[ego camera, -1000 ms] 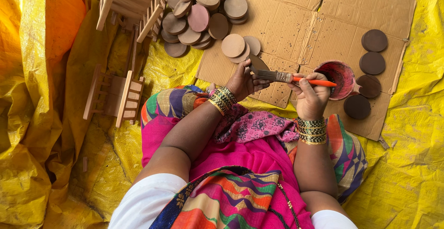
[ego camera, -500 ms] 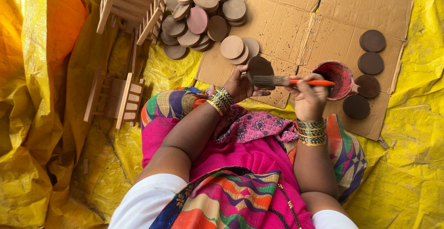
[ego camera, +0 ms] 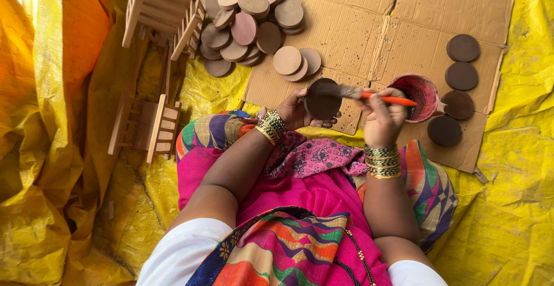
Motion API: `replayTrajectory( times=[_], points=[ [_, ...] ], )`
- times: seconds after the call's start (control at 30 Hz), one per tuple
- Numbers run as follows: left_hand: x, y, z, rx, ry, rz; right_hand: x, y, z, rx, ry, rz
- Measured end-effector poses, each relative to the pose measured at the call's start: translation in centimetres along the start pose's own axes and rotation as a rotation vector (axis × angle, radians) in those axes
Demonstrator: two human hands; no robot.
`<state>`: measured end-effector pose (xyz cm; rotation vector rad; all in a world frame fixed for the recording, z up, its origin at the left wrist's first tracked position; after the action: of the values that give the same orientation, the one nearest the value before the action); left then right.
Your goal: The person sits on a tarp-covered floor and paints round wooden discs with a dark coating using a paintbrush. They dip the brush into a container of dark liquid, brush the coating onto one disc face, then set the finished disc aside and pick up the next unpainted disc from a pile.
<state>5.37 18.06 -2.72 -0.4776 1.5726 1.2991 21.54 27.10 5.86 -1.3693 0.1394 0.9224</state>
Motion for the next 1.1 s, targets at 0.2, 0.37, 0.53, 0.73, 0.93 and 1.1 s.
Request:
replayTrajectory(
  times=[0.2,0.37,0.53,0.73,0.93,1.1],
  points=[
    [-0.7,1.2,-0.7,-0.102,0.047,0.046,2.1,-2.1,0.3,-0.064,0.026,-0.095],
    [-0.6,1.7,-0.9,-0.181,0.133,-0.008,1.3,-1.6,-0.4,-0.152,-0.124,-0.154],
    [-1.4,1.4,-1.6,-0.158,0.126,-0.004,1.6,-2.5,-0.3,-0.067,-0.053,-0.196],
    [-3.3,1.1,-1.9,-0.122,0.122,0.123,1.2,-4.4,-0.8,0.100,0.024,-0.178],
    [-4.4,1.3,-1.9,-0.232,0.490,0.871,2.5,-6.8,-1.2,0.198,0.154,-0.047],
    [-8.1,3.2,-3.1,-0.422,0.869,1.691,1.3,-7.6,-2.0,0.156,-0.089,-0.107]
  ],
)
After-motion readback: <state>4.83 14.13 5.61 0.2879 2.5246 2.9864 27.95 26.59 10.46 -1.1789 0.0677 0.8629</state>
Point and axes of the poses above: each hand's wrist, its own z-axis towards the middle knuckle, its own x-axis out of the back of the hand, y = z × x, the point moved 8 cm from there along z, towards the middle knuckle, and after that the axes turned 2 degrees about x, right-handed, at the moved point
